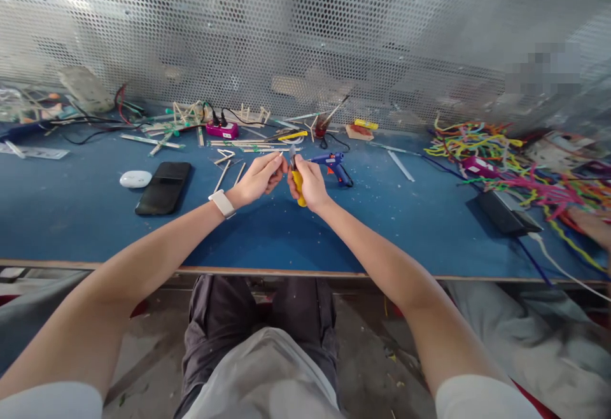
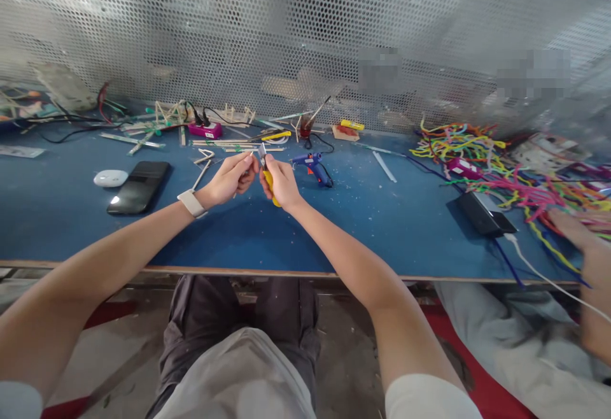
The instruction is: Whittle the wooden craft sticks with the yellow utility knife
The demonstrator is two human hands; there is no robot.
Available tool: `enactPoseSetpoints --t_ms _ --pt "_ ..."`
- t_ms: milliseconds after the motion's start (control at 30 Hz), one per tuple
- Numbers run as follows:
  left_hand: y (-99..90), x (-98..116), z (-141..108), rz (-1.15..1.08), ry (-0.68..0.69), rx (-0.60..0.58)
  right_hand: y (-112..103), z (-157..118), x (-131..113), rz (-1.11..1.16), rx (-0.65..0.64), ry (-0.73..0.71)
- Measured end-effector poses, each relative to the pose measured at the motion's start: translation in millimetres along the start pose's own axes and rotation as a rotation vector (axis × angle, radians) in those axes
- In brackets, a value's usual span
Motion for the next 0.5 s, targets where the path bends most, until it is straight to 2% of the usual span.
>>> enactPoseSetpoints --t_ms 167,267,400,500 --pt "-2.6 -6.5 -0.7 -0.01 -0.044 0.011 6.3 -0.2 2.3 -0.025 -0.148 -0.015" --pt "-2.0 -6.5 -1.4 -0.001 -0.038 -0.023 10.7 -1.6 2.0 -0.048 -0.235 -0.024" --pt "4.0 1.4 -2.1 0.083 0.049 -0.113 11.9 -2.5 1.8 -0.081 -0.261 -0.006" --pt "6.2 7.6 -2.1 0.202 0.109 -0.136 11.6 -2.2 4.1 -0.093 -0.261 0.028"
Point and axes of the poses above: each hand's wrist, its own z-axis towards the middle knuckle, its own y-axis out of the palm, x = y × z, the point moved 10 cm from there along z, towards the middle knuckle, and after that the axes turned 1 degree about -y, right-handed, at the moved point
